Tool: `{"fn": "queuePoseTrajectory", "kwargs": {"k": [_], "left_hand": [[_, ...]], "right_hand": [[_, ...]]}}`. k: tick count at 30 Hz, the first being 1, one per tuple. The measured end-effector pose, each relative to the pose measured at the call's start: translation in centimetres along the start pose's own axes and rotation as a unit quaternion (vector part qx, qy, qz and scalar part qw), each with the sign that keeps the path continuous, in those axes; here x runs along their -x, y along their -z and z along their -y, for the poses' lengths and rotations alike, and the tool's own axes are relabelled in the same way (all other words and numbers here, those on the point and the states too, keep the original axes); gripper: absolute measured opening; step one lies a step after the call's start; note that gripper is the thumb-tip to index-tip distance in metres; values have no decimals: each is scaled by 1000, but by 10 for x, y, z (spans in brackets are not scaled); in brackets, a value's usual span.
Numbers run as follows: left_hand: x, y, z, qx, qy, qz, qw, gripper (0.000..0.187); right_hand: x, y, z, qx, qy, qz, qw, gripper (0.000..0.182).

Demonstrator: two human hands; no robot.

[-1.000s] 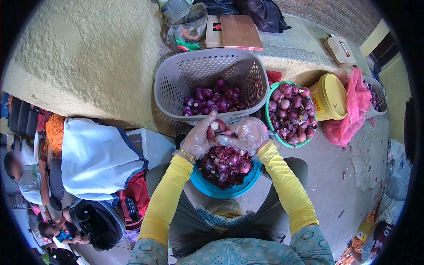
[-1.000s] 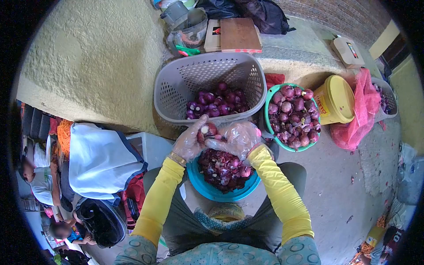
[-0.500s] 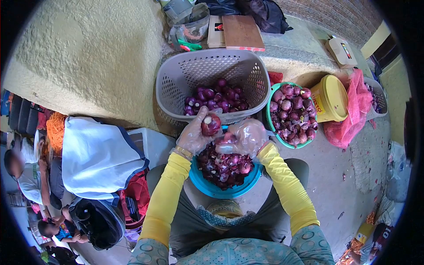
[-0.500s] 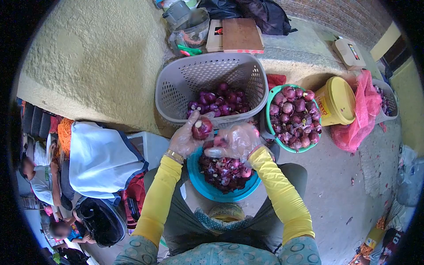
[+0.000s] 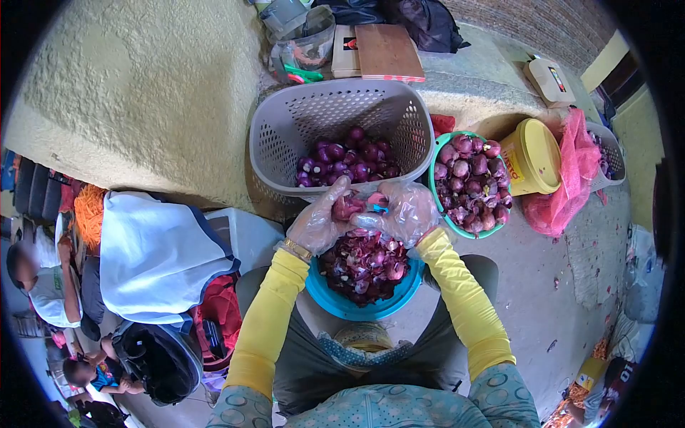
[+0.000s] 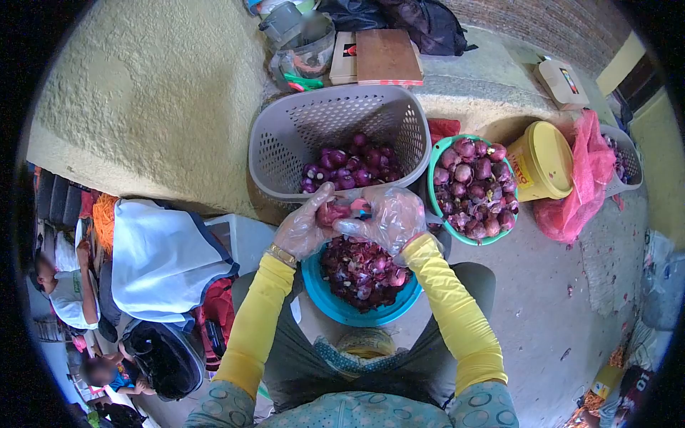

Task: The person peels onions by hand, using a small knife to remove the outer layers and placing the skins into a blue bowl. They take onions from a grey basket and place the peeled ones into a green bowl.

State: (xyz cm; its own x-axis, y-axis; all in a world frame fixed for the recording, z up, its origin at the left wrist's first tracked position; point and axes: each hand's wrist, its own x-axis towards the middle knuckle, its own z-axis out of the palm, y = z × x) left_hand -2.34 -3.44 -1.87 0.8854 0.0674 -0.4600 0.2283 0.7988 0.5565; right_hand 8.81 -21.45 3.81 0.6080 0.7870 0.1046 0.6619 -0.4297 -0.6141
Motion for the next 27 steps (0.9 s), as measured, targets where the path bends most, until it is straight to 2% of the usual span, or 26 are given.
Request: {"fn": "queuePoseTrajectory", "kwargs": {"k": [2, 12, 15, 17, 20, 27], "left_hand": [[-1, 0, 0, 9, -6, -13, 1000, 44], [-1, 0, 2, 14, 3, 6, 1000, 47], [-1, -1, 2, 10, 8, 2, 1000, 46], [-1, -2, 2, 11, 9, 0, 1000, 46], [-1, -3, 2, 15, 20, -15, 1000, 45], [-4, 3, 4, 35, 20, -30, 999, 39]], "right_hand": [[0, -10, -11, 7, 65, -28, 997, 53], [1, -17, -12, 41, 26, -10, 999, 49], [1, -23, -18, -1, 40, -32, 999, 50], [0, -20, -16, 32, 17, 20, 999, 51], [-1, -16, -14, -1, 4, 57, 998, 53], [0, -18, -15, 24, 31, 87, 995, 58]]}}
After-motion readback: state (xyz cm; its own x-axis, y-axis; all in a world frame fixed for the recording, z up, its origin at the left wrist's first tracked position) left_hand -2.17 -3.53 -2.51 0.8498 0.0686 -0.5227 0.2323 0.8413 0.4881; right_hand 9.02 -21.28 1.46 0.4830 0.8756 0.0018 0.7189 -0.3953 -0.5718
